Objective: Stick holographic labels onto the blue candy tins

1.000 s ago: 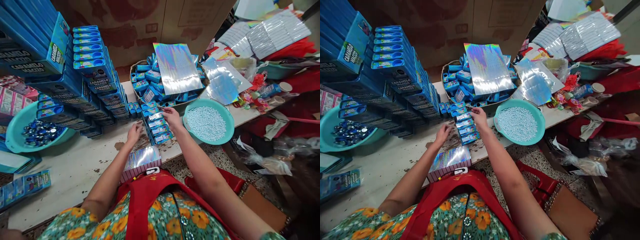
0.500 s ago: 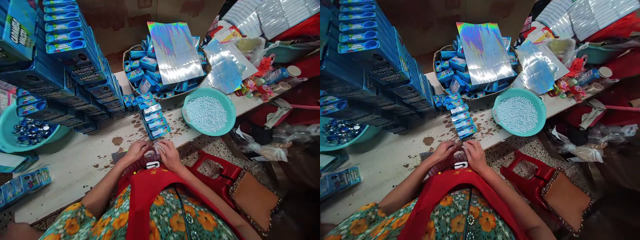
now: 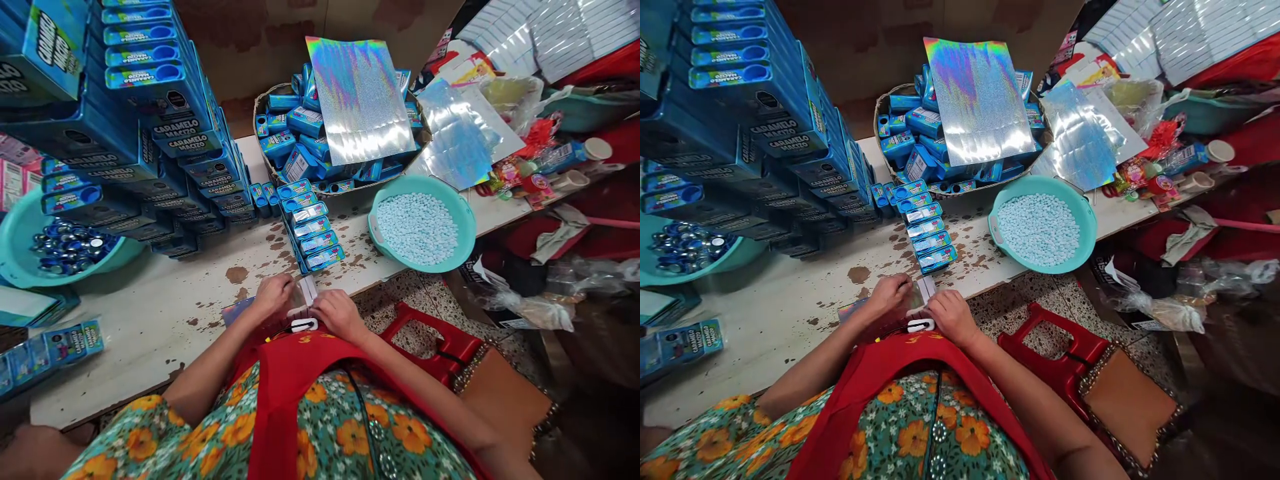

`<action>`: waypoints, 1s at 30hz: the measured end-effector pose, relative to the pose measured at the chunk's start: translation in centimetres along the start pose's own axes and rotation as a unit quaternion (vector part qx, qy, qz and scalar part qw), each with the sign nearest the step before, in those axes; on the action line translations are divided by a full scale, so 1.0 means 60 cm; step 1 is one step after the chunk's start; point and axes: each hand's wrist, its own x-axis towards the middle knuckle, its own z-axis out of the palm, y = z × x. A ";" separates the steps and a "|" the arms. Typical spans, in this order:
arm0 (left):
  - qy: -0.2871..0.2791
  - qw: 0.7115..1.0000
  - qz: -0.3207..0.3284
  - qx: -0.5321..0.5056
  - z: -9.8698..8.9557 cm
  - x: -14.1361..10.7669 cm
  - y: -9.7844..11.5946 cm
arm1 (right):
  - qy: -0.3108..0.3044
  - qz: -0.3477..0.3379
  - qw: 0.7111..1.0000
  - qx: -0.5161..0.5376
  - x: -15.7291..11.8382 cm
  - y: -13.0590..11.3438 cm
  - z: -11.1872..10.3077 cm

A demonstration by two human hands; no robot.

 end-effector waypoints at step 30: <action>0.194 0.933 -0.088 -0.291 -0.144 0.173 0.007 | 0.149 0.253 0.948 0.124 0.367 0.082 -0.110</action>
